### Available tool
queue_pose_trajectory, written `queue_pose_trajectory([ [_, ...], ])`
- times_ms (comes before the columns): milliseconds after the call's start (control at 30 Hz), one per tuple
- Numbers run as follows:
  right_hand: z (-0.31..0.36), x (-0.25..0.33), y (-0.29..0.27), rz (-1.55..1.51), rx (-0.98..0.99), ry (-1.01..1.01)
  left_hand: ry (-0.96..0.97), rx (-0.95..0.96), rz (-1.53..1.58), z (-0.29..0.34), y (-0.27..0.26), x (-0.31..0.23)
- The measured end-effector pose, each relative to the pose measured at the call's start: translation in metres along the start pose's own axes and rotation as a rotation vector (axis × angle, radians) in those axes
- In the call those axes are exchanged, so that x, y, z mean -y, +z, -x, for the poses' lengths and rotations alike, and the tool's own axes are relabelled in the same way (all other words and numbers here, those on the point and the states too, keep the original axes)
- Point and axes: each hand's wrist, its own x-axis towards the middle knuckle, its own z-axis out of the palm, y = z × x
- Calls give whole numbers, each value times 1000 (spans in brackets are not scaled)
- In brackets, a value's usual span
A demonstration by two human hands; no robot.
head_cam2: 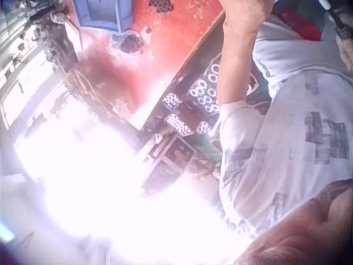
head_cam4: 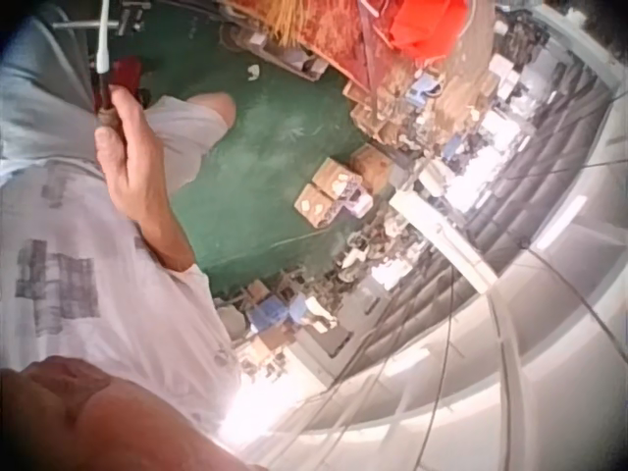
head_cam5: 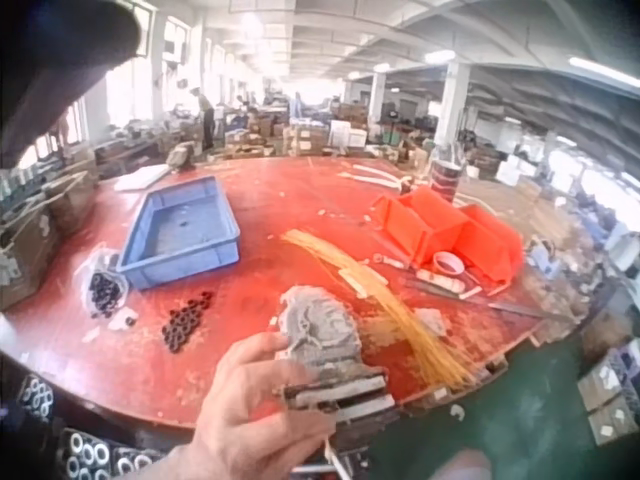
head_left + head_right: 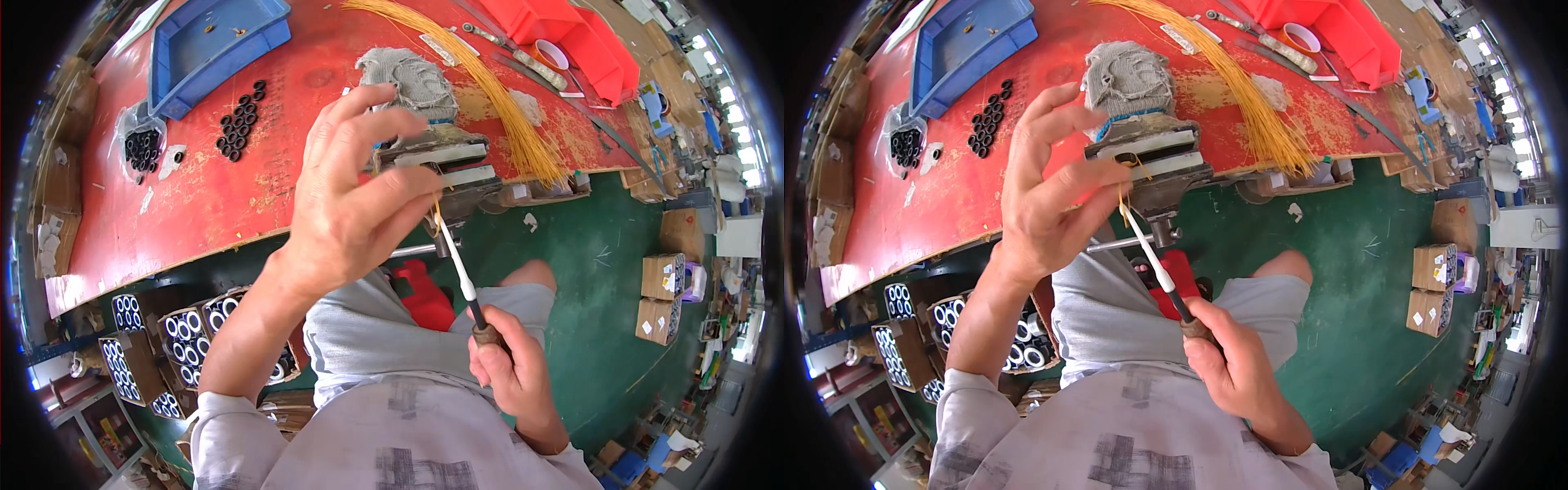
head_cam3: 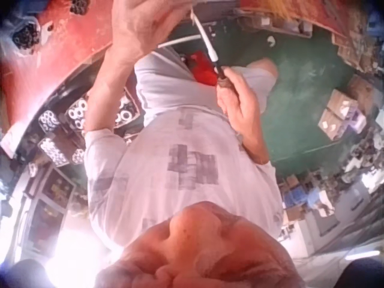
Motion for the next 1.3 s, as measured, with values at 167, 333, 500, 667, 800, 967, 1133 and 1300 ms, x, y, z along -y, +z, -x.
queue_pose_trajectory([
  [167, -4, 0, 2, -108, -8, 78, -70, -84, -39, -12, -6, 9],
  [333, -45, 0, 22, -488, 77, 115, -475, -119, 139, -17, 14, 25],
  [500, -63, -3, 31, -631, 73, 65, -657, -18, 295, -5, 26, 36],
  [667, -35, -10, 18, -353, 29, 48, -835, 40, 360, -17, 10, 23],
  [800, -12, -14, 8, -280, 27, 43, -465, -33, 126, -19, -13, 4],
  [967, -9, -6, 6, -305, 74, 63, 3, 248, -123, -21, -20, -9],
  [1133, -14, -8, 8, -406, 88, 101, -120, 68, -153, -37, -18, -5],
  [1300, -47, -9, 33, -704, 95, 137, -504, 69, 69, -30, 6, 20],
])
